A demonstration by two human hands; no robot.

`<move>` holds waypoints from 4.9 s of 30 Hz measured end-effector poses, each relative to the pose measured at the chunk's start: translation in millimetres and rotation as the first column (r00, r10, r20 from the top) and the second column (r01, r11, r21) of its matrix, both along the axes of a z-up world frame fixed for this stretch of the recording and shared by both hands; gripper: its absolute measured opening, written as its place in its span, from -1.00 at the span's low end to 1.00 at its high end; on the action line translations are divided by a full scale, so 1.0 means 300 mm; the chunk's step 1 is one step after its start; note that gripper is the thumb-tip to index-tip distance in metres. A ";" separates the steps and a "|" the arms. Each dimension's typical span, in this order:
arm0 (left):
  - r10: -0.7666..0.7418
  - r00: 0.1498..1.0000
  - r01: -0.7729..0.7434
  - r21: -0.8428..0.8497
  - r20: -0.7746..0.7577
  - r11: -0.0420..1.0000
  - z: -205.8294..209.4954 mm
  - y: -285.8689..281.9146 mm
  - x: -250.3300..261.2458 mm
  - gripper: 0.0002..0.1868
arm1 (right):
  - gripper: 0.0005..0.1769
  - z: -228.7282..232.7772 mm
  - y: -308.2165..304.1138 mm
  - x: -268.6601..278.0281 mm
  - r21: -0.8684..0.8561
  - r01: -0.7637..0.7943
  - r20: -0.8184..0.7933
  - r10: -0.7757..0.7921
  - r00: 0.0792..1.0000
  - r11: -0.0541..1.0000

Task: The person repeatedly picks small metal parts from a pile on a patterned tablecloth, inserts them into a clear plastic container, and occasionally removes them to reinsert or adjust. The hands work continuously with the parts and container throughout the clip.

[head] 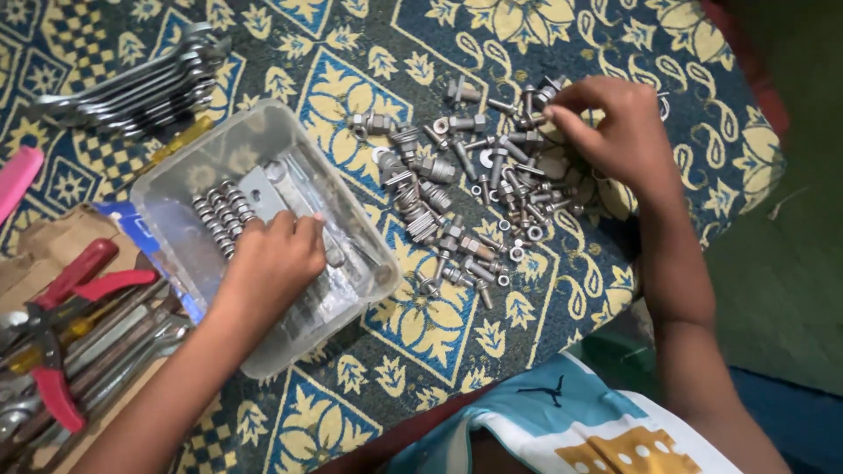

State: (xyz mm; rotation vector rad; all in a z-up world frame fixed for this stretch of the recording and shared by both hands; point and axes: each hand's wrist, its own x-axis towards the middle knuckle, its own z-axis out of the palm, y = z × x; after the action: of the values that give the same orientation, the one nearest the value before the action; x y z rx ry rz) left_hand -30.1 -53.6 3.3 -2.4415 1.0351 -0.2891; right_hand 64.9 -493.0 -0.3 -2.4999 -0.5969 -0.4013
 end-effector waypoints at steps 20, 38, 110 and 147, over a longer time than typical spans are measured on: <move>0.078 0.803 -0.469 -0.547 -0.591 0.694 0.154 0.000 0.034 -0.54 | -0.68 0.011 -0.123 -0.005 -0.153 -0.277 -0.304 0.221 0.927 0.949; -0.052 0.791 -0.584 -0.777 -0.610 0.236 0.160 0.074 0.021 -0.85 | -0.64 -0.052 -0.268 0.043 -0.246 0.019 -0.168 -0.062 0.984 0.969; 0.068 0.960 -0.274 -0.962 -0.272 0.012 0.090 0.079 0.050 -0.76 | -0.73 0.108 0.425 -0.040 0.355 -0.499 -0.025 0.541 0.840 0.791; 0.279 0.960 0.055 -0.980 0.001 -0.189 0.006 0.134 0.126 -0.71 | -0.61 0.097 0.995 0.080 -0.257 -0.716 0.017 0.744 0.668 0.649</move>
State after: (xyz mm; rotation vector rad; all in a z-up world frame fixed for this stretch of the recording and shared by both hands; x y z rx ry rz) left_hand 7.7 -13.3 5.0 -3.6044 0.2430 -2.0443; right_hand 88.8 -194.6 28.6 -2.1785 -1.7130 -0.1626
